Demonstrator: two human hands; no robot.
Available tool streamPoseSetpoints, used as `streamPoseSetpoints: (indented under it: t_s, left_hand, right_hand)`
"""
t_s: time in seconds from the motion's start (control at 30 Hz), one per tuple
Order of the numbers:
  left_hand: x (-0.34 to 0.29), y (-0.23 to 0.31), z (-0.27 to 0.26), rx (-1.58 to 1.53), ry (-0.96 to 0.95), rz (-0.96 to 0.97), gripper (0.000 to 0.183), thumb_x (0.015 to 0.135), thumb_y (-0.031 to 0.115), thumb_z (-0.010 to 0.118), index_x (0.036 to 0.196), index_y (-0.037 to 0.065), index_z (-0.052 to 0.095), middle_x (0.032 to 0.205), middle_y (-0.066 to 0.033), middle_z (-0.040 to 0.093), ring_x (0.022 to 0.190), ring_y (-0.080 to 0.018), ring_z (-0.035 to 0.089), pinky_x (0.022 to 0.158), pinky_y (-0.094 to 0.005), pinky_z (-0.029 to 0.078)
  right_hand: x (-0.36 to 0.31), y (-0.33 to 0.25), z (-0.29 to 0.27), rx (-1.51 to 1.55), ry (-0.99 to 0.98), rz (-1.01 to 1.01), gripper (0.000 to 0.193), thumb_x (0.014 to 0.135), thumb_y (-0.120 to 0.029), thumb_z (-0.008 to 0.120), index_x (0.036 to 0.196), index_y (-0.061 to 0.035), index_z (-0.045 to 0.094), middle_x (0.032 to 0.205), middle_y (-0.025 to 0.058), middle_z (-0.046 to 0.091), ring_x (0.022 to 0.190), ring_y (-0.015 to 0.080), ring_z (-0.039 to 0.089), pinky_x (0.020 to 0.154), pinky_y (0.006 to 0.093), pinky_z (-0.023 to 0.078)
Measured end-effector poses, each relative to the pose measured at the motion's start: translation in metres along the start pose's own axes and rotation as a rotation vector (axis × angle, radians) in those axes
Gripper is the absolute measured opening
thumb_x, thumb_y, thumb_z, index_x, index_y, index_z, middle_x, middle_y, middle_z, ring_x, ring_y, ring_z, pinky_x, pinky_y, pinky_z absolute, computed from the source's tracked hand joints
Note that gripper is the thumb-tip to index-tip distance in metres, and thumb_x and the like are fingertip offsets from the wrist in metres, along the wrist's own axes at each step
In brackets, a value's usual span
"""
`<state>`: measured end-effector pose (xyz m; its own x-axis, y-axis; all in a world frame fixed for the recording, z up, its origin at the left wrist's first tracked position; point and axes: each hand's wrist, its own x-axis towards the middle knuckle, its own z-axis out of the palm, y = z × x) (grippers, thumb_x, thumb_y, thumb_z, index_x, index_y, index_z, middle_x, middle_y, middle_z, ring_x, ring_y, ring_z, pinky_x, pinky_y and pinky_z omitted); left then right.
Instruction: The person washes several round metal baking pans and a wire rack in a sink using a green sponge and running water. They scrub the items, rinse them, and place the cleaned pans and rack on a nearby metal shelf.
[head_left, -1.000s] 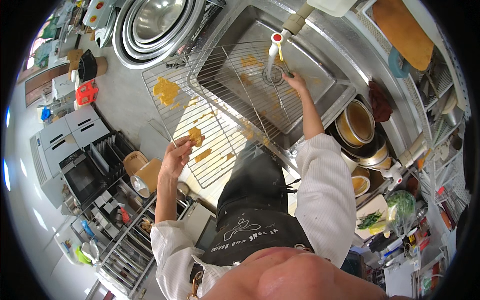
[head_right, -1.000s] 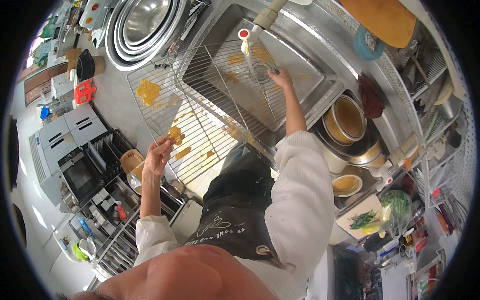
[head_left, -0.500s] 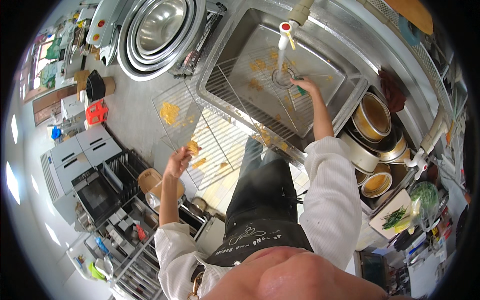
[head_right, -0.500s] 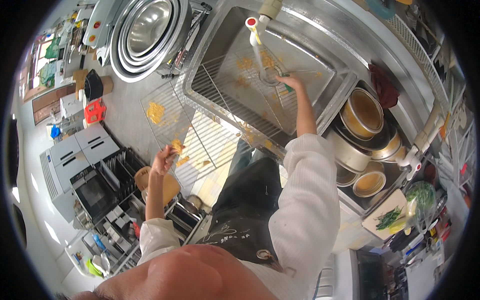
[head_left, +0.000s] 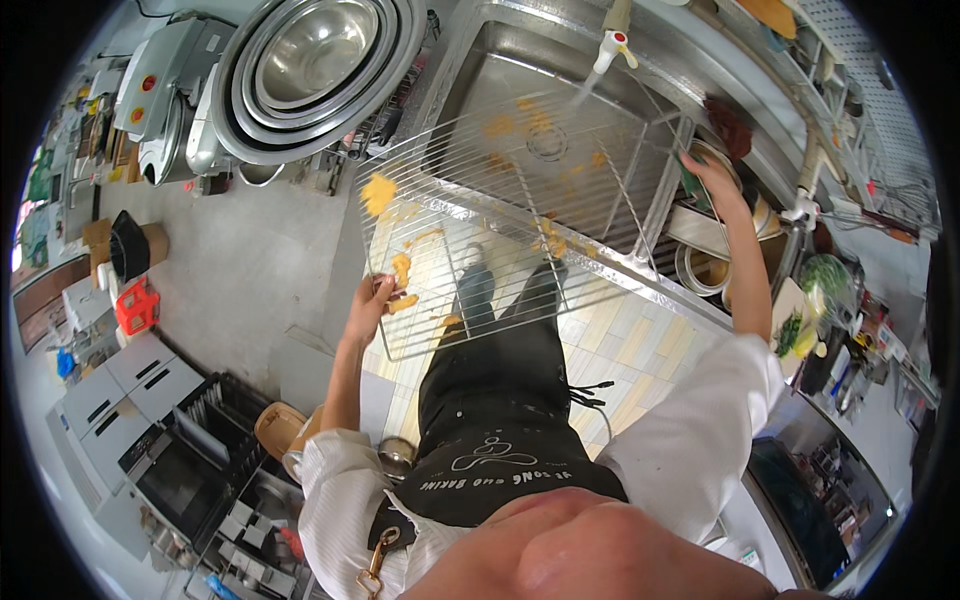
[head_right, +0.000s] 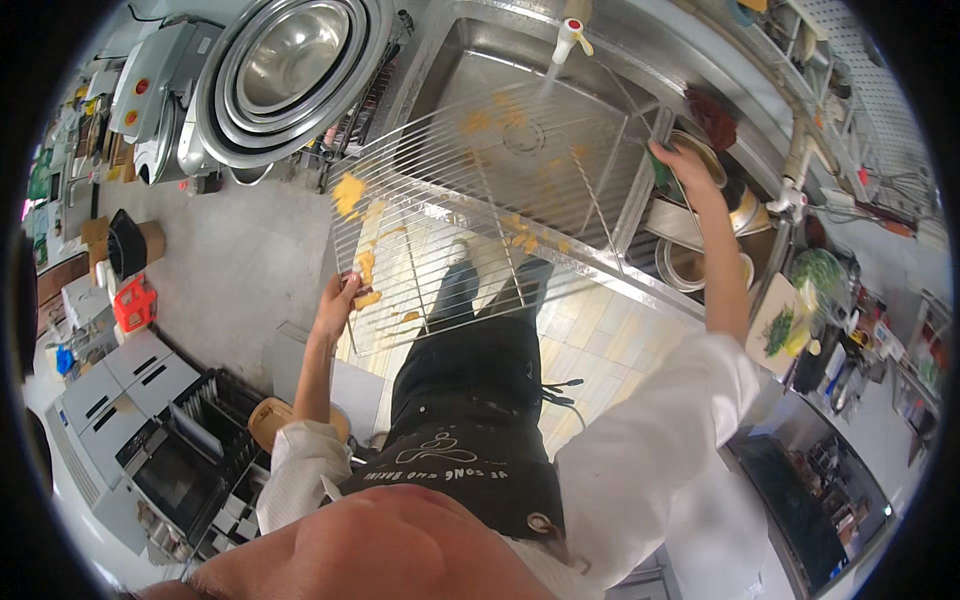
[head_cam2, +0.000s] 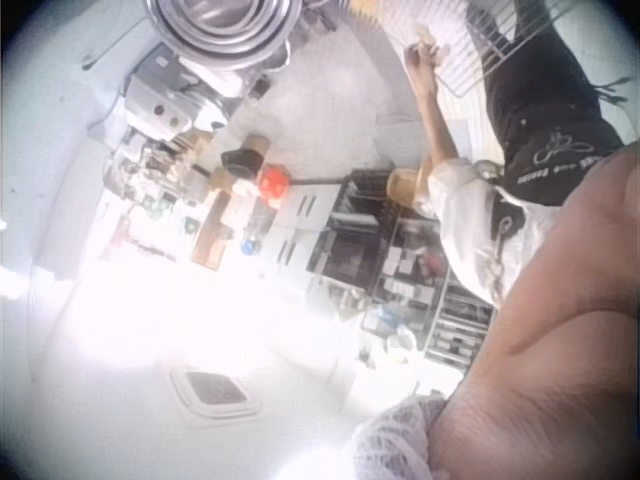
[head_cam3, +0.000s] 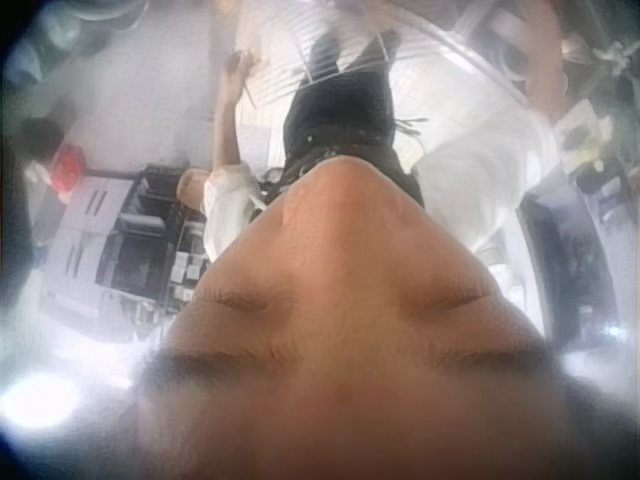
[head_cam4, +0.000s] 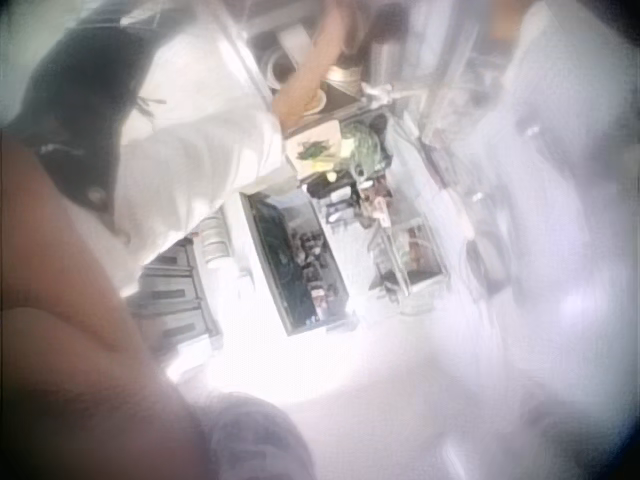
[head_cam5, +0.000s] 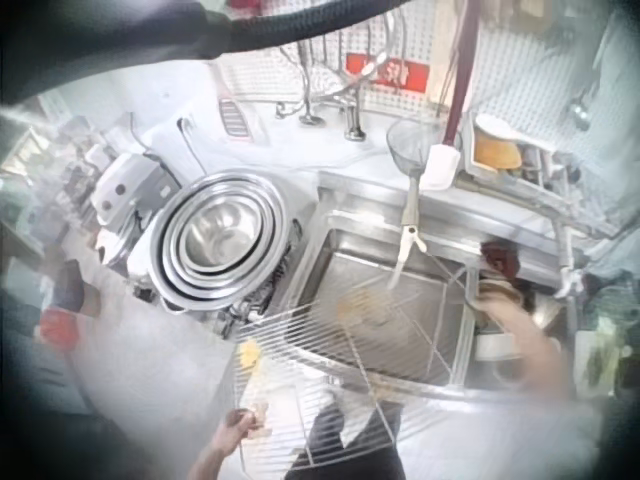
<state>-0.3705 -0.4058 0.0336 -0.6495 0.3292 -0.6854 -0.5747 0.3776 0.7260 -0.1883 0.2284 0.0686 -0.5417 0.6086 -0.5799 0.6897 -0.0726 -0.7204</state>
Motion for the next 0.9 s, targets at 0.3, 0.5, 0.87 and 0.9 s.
streamPoseSetpoints:
  t_s: [0.3,0.5,0.87,0.9]
  left_hand:
    - [0.186,0.135,0.067,0.435,-0.778,-0.054,0.06,0.086,0.059,0.065,0.103,0.001,0.061,0.086,-0.0053,0.063,0.07,-0.011,0.057,0.061,-0.0221,0.048]
    - [0.278,0.223,0.104,0.657,-0.361,0.396,0.052,0.089,0.041,0.068,0.123,0.002,0.062,0.107,-0.0103,0.067,0.094,-0.0176,0.061,0.084,-0.0322,0.049]
    - [0.024,0.068,0.086,-0.23,-0.302,0.285,0.049,0.095,0.042,0.057,0.126,0.003,0.054,0.121,-0.0107,0.061,0.11,-0.022,0.058,0.096,-0.0397,0.046]
    - [0.002,0.054,0.105,-0.222,-0.42,0.149,0.053,0.096,0.046,0.054,0.127,0.004,0.053,0.124,-0.0116,0.06,0.115,-0.0237,0.056,0.099,-0.0417,0.044]
  right_hand:
    - [-0.308,0.121,-0.048,0.647,0.199,0.295,0.028,0.09,-0.029,0.068,0.11,-0.0098,0.064,0.097,-0.0002,0.066,0.082,0.0142,0.062,0.071,0.0313,0.051]
    - [-0.336,0.045,0.119,1.218,0.325,0.307,0.014,0.091,-0.018,0.064,0.099,-0.0063,0.064,0.088,0.0026,0.067,0.071,0.0164,0.06,0.061,0.0293,0.048]
    - [-0.223,-0.014,0.265,1.431,-0.017,0.239,0.016,0.088,-0.015,0.068,0.101,-0.0071,0.062,0.09,0.0051,0.066,0.08,0.0164,0.063,0.058,0.0309,0.043]
    - [-0.214,-0.014,0.273,1.372,-0.052,0.243,0.018,0.087,-0.014,0.07,0.101,-0.0073,0.061,0.089,0.0055,0.067,0.082,0.0165,0.064,0.058,0.0316,0.043]
